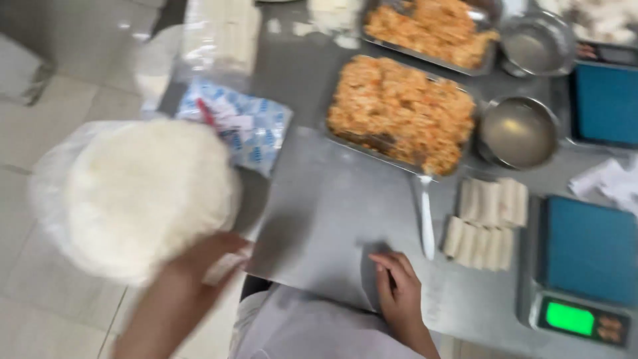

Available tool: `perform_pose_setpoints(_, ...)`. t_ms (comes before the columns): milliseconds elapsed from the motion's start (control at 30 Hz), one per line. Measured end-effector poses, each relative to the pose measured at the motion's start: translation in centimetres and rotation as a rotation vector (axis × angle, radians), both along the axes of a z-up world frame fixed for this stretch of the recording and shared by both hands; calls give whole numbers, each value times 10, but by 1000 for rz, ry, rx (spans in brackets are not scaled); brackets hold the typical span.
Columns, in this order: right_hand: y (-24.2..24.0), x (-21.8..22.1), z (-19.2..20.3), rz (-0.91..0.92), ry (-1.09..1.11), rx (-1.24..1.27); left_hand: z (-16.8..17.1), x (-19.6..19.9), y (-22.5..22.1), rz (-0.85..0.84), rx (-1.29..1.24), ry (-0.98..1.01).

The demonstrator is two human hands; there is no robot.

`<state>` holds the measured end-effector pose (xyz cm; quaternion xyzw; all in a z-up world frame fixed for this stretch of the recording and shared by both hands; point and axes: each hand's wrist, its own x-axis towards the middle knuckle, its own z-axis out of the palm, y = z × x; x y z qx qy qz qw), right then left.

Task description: Assembling lumpia rolls by placing meat and vegetable filling onto wrappers and rolling them tightly on a stainless steel work surface.

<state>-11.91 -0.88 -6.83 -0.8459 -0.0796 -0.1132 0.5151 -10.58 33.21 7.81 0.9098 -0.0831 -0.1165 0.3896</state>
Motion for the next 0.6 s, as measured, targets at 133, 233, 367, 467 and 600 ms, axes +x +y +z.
perform_pose_setpoints(133,5,-8,-5,119,38,-117,53,-14,40,382,344,-567)
perform_pose_setpoints(233,5,-8,-6,89,79,-109,16,-5,36,341,357,-590)
perform_pose_setpoints(367,2,-12,-12,69,99,-146,-41,9,44,349,415,-712)
perform_pose_setpoints(467,1,-12,-14,86,22,-160,-26,18,53,333,223,-652)
perform_pose_setpoints(600,2,-12,-10,70,51,-127,4,27,78,725,-218,-315)
